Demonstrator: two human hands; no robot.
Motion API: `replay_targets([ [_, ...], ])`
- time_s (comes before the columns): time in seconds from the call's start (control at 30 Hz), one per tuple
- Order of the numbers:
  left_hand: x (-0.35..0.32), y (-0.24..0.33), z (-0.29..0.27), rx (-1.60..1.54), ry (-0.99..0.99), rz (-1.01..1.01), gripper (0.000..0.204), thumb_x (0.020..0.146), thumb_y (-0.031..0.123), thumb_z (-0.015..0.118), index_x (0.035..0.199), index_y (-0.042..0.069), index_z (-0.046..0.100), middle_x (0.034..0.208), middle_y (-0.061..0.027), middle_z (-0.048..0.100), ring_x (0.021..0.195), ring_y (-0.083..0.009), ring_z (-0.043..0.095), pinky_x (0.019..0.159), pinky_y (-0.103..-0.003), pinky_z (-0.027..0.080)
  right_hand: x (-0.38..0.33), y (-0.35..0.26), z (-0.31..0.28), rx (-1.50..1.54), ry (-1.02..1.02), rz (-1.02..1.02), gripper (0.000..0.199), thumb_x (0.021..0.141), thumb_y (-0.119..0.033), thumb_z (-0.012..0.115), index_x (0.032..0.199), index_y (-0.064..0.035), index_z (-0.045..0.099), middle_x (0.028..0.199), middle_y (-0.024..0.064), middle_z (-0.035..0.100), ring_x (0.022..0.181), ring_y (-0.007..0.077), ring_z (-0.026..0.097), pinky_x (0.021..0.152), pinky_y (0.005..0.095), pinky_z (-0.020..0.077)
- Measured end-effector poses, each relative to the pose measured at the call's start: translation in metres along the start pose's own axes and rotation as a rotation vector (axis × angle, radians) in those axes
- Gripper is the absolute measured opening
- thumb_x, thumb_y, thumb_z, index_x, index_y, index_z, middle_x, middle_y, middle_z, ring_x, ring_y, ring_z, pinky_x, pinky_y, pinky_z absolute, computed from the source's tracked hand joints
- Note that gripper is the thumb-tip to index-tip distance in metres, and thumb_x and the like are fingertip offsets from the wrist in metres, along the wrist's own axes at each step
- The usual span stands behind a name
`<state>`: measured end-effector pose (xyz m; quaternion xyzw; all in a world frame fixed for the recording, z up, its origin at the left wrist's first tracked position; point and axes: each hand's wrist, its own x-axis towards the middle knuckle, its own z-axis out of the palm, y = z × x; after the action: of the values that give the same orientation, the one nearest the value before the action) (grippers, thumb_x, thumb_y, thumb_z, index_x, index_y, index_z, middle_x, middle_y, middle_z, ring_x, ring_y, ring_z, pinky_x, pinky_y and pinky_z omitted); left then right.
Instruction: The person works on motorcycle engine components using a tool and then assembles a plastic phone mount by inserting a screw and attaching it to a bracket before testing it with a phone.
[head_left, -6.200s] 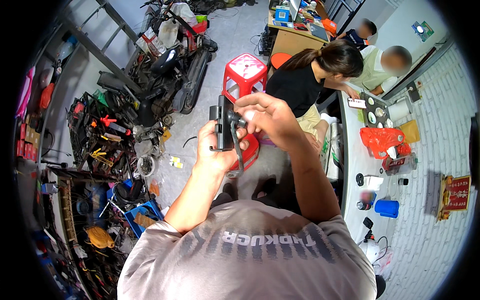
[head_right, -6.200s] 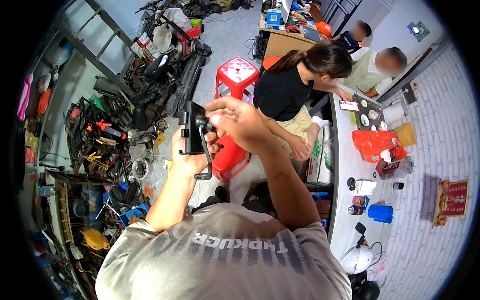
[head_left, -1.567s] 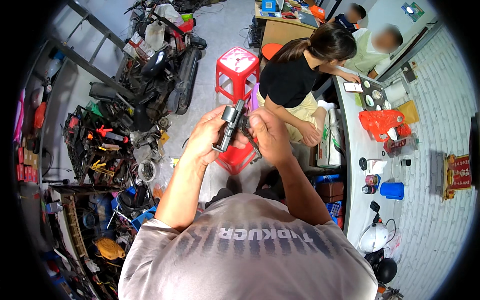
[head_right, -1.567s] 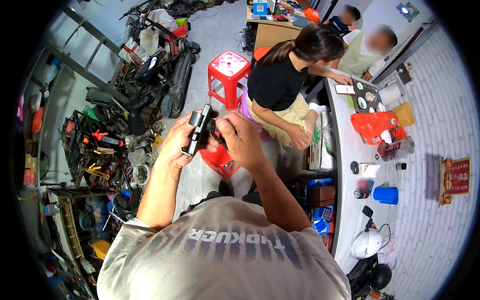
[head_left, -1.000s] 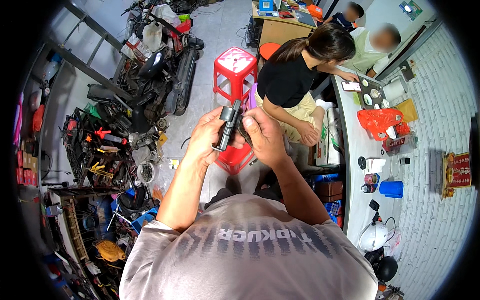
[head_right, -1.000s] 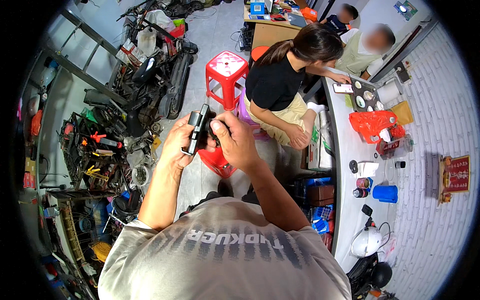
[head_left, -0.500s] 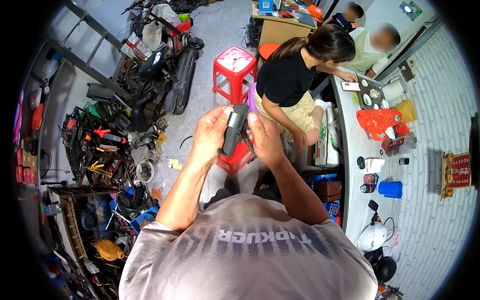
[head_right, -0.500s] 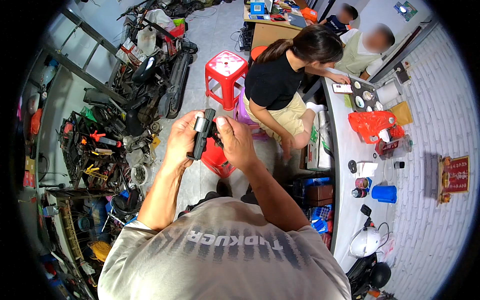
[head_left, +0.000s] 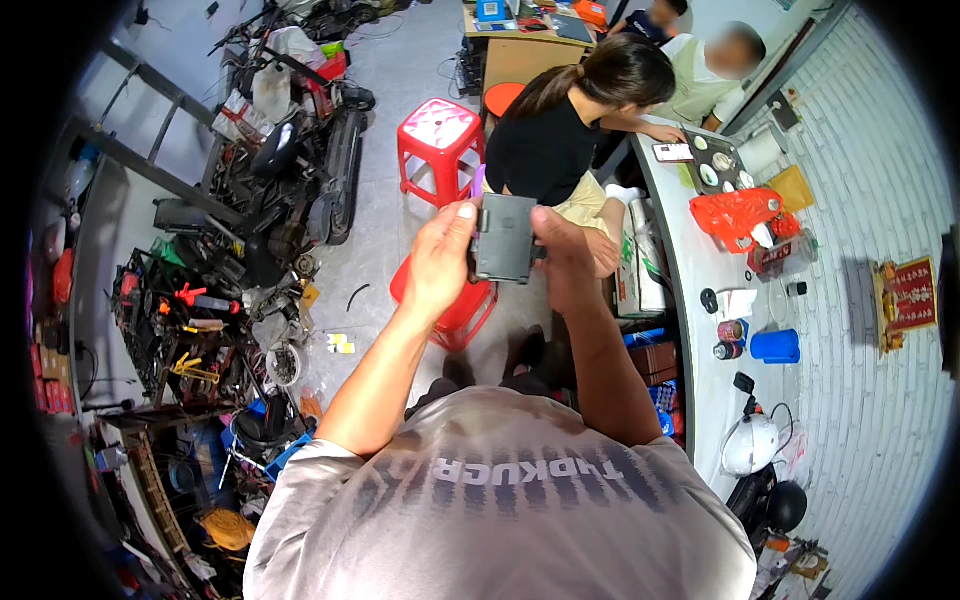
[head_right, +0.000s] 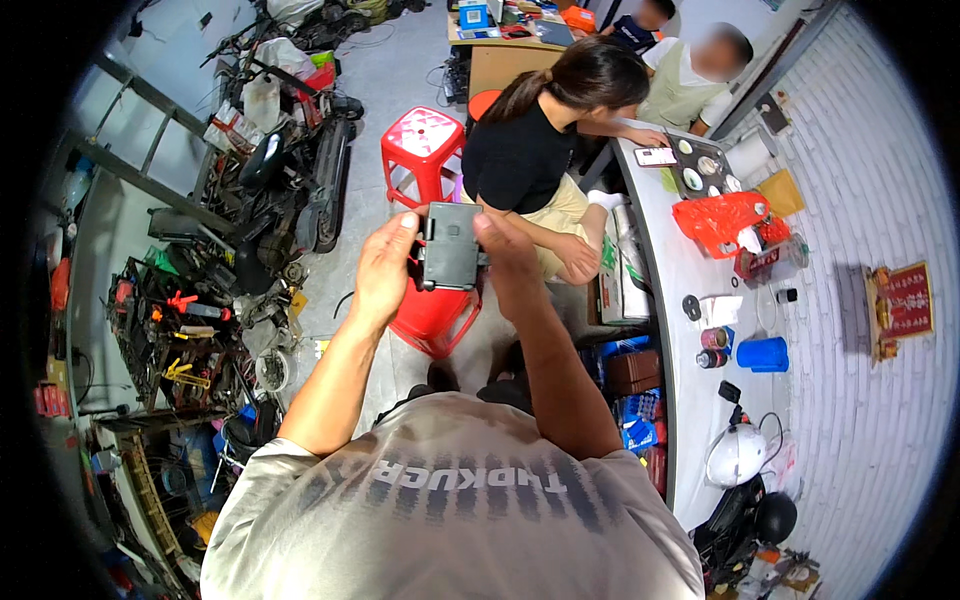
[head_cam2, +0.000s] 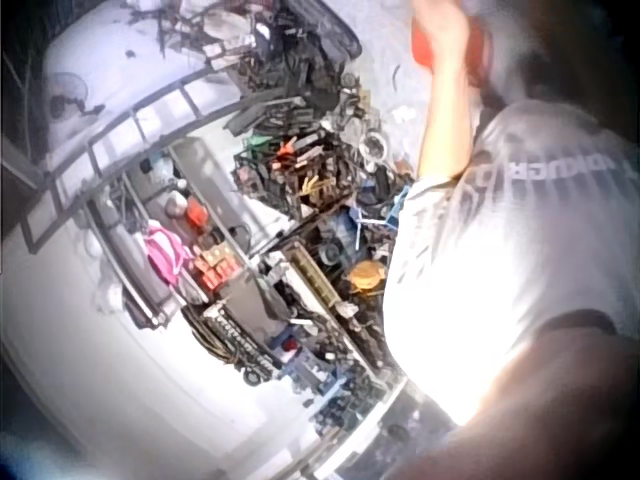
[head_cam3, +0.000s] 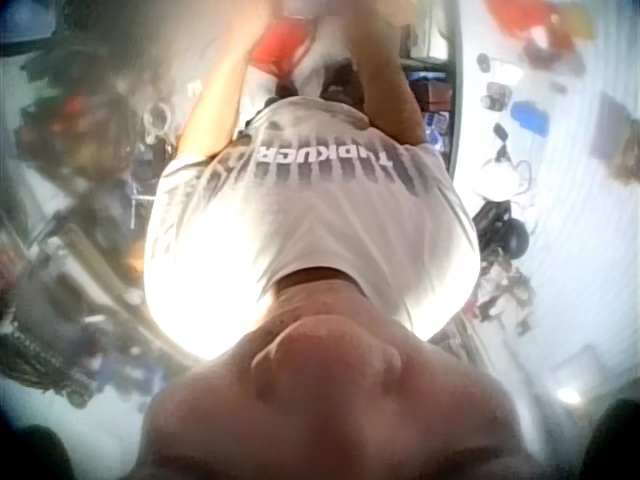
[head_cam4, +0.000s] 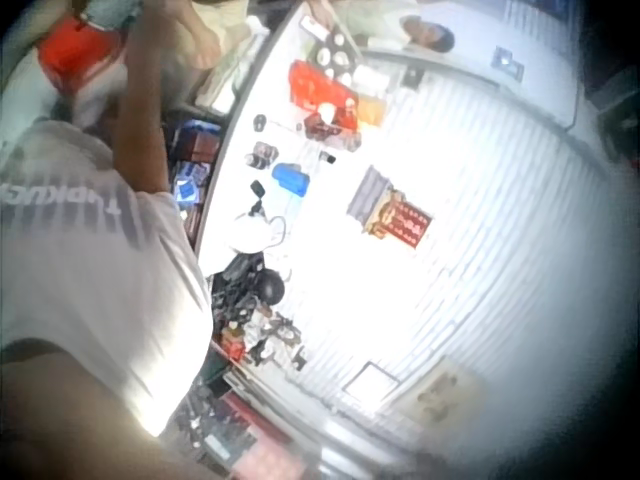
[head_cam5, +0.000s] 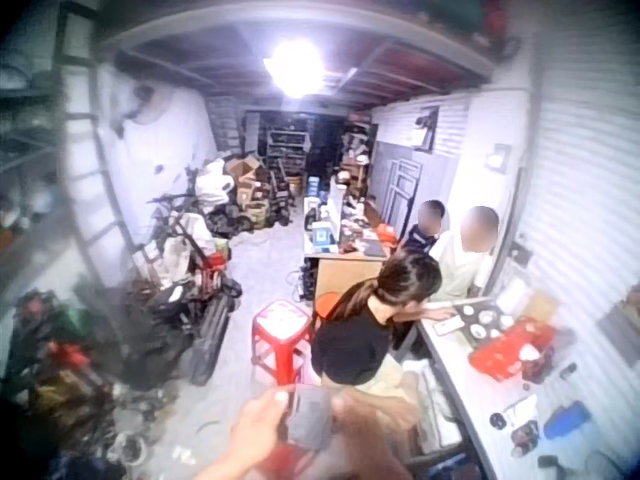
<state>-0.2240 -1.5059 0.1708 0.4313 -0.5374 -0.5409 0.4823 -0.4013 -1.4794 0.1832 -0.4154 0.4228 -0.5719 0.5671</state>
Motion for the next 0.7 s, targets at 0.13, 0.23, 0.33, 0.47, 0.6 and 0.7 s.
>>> replay_targets([
  [0.13, 0.002, -0.017, -0.005, 0.212, -0.02, 0.112, 0.04, 0.11, 0.031, 0.05, 0.114, -0.001, 0.073, 0.098, -0.0061, 0.071, 0.077, -0.0108, 0.061, 0.072, -0.027, 0.05, -0.001, -0.016, -0.026, 0.151, 0.132, 0.203, 0.04, 0.104, -0.035, 0.051, 0.115, -0.0021, 0.071, 0.099, 0.0043, 0.073, 0.081, 0.013, 0.069, 0.064, 0.0258, 0.0504],
  [0.23, 0.002, -0.03, -0.004, 0.213, -0.1, 0.138, 0.042, 0.11, 0.034, 0.05, 0.106, 0.0, 0.074, 0.088, -0.0046, 0.07, 0.073, -0.0091, 0.06, 0.067, -0.025, 0.048, 0.002, 0.0, -0.043, 0.22, 0.178, 0.219, 0.04, 0.103, -0.033, 0.047, 0.118, -0.003, 0.07, 0.099, 0.0042, 0.073, 0.08, 0.0119, 0.069, 0.065, 0.0254, 0.0503],
  [0.33, -0.008, -0.032, 0.003, -0.203, -0.238, -0.229, 0.052, 0.109, 0.042, 0.051, 0.086, -0.001, 0.07, 0.068, -0.0047, 0.064, 0.063, -0.0101, 0.059, 0.059, -0.026, 0.046, 0.001, -0.006, -0.036, 0.223, 0.193, 0.156, 0.037, 0.102, -0.032, 0.047, 0.116, -0.005, 0.069, 0.099, 0.0045, 0.073, 0.078, 0.0117, 0.069, 0.064, 0.0245, 0.0513],
  [0.47, -0.016, -0.032, 0.009, -0.32, -0.247, -0.346, 0.055, 0.108, 0.048, 0.049, 0.075, 0.005, 0.06, 0.064, -0.0055, 0.059, 0.05, -0.0138, 0.052, 0.046, -0.026, 0.041, 0.003, -0.007, -0.03, 0.058, 0.181, 0.053, 0.028, 0.101, -0.027, 0.055, 0.113, -0.005, 0.068, 0.1, 0.0055, 0.072, 0.081, 0.0128, 0.069, 0.067, 0.0257, 0.0546],
  [0.6, -0.024, -0.032, 0.015, -0.4, -0.203, -0.355, 0.054, 0.108, 0.048, 0.049, 0.075, 0.006, 0.057, 0.063, -0.0052, 0.054, 0.053, -0.0142, 0.051, 0.046, -0.027, 0.041, 0.01, -0.005, -0.028, 0.151, 0.096, 0.157, 0.025, 0.1, -0.021, 0.059, 0.115, -0.0015, 0.065, 0.099, 0.0091, 0.07, 0.085, 0.0165, 0.07, 0.073, 0.0294, 0.0577],
  [0.7, -0.028, -0.033, 0.013, -0.442, -0.177, -0.354, 0.053, 0.108, 0.048, 0.048, 0.077, 0.007, 0.056, 0.064, -0.0049, 0.053, 0.053, -0.0147, 0.05, 0.047, -0.028, 0.04, 0.013, -0.004, -0.015, 0.328, 0.022, 0.143, 0.027, 0.1, -0.018, 0.059, 0.118, 0.0021, 0.062, 0.098, 0.0121, 0.069, 0.085, 0.0199, 0.071, 0.075, 0.0322, 0.0596],
])
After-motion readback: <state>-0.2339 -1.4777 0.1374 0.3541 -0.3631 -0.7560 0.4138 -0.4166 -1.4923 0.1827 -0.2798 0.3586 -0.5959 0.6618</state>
